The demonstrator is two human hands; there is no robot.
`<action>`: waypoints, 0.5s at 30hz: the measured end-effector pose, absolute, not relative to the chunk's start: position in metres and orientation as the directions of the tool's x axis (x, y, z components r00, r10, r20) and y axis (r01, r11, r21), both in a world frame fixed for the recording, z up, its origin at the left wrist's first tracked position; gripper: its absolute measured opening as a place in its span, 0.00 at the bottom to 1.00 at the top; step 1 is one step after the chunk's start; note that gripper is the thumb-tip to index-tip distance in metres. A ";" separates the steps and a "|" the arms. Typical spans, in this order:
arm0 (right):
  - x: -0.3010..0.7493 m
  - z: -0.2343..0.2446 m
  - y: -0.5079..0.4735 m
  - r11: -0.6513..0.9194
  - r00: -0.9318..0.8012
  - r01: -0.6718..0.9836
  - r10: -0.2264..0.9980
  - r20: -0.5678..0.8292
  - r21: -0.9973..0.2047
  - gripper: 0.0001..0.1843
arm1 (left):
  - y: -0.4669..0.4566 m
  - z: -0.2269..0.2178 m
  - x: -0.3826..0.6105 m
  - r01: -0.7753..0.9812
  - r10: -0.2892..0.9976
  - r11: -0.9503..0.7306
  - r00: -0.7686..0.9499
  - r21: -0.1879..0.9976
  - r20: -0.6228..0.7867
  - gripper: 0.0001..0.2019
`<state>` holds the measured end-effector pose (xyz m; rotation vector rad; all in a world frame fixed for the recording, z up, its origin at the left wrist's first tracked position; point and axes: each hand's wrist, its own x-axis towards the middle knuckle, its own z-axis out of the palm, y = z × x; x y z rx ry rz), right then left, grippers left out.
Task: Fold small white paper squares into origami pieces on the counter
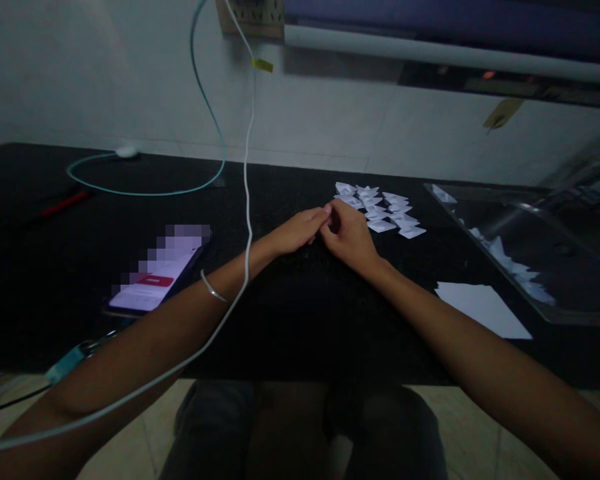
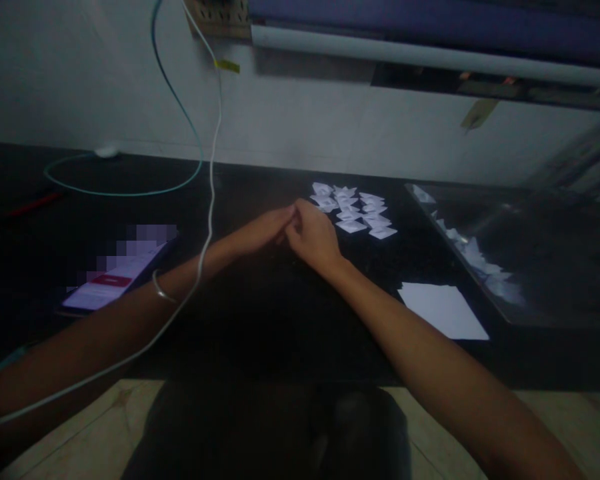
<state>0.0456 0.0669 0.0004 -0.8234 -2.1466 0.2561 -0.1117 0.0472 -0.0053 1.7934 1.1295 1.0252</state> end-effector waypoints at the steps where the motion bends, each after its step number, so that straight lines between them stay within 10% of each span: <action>1: 0.046 0.001 0.067 0.772 -0.457 0.466 0.629 0.629 -0.433 0.05 | 0.047 -0.003 -0.111 0.291 0.932 -0.309 0.282 0.905 0.228 0.24; 15: 0.049 0.003 0.067 0.758 -0.394 0.436 0.645 0.654 -0.484 0.04 | 0.046 0.009 -0.114 0.198 0.902 -0.219 0.415 0.955 0.121 0.29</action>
